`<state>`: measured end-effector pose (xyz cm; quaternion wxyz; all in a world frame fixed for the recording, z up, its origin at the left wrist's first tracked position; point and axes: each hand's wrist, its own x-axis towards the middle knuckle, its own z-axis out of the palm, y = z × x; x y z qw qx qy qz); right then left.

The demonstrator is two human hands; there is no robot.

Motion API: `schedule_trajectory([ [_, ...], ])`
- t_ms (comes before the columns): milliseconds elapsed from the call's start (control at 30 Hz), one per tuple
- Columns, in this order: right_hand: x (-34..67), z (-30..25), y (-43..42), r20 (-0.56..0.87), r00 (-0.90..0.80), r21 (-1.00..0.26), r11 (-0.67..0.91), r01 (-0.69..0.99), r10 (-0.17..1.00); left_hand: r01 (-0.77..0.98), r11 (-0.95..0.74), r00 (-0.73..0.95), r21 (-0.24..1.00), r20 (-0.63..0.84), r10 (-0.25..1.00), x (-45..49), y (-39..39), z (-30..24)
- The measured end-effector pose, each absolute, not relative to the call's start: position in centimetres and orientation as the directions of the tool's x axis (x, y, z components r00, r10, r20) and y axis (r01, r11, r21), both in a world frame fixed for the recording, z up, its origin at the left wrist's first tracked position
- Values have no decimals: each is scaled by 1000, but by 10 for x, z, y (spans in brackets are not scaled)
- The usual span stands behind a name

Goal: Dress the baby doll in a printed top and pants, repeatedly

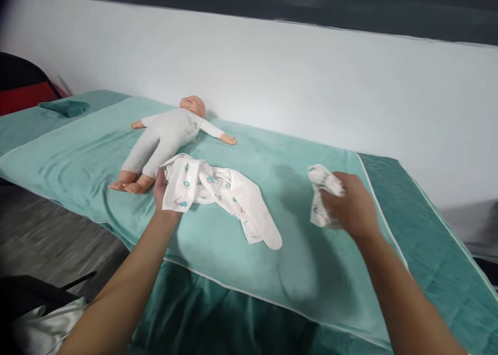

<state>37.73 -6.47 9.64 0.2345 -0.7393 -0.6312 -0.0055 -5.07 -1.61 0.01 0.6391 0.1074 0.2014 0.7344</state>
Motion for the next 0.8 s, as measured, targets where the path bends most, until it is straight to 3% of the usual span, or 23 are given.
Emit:
schedule_trajectory([
  [67, 412, 100, -86, 304, 341, -320, -242, 916, 890, -883, -45, -107, 468, -107, 989, -49, -17, 3],
  [133, 438, 88, -107, 185, 416, -280, -357, 891, 890, -870, 31, -39, 492, -131, 991, -47, -19, 6],
  [200, 452, 68, -124, 34, 388, -204, -374, 905, 921, -849, 92, 14, 521, -152, 988, -43, -21, 13],
  [267, 454, 54, -133, 8, 374, -121, -370, 921, 928, -824, 122, 39, 553, -160, 986, -38, -24, 23],
  [367, 436, 57, -137, 87, 378, -68, -373, 925, 922, -812, 48, -2, 582, -85, 996, -26, -29, 49],
  [433, 411, 72, -136, 198, 311, -155, -284, 946, 929, -786, -60, -36, 615, 52, 998, -12, -37, 72],
  [500, 378, 92, -135, 308, 214, -363, -93, 927, 927, -696, -161, -6, 700, 219, 976, 8, -50, 94],
  [567, 341, 111, -133, 306, 146, -661, 99, 744, 941, -493, -215, 174, 843, 338, 925, 35, -68, 112],
  [633, 306, 126, -130, 188, 21, -878, 158, 453, 982, -277, -288, 428, 917, 386, 817, 61, -87, 122],
  [700, 281, 136, -127, 90, -58, -938, 104, 329, 994, -113, -407, 628, 907, 382, 678, 78, -102, 125],
  [800, 263, 140, -119, -14, -105, -932, 25, 361, 994, 39, -523, 747, 851, 322, 581, 78, -107, 118],
])
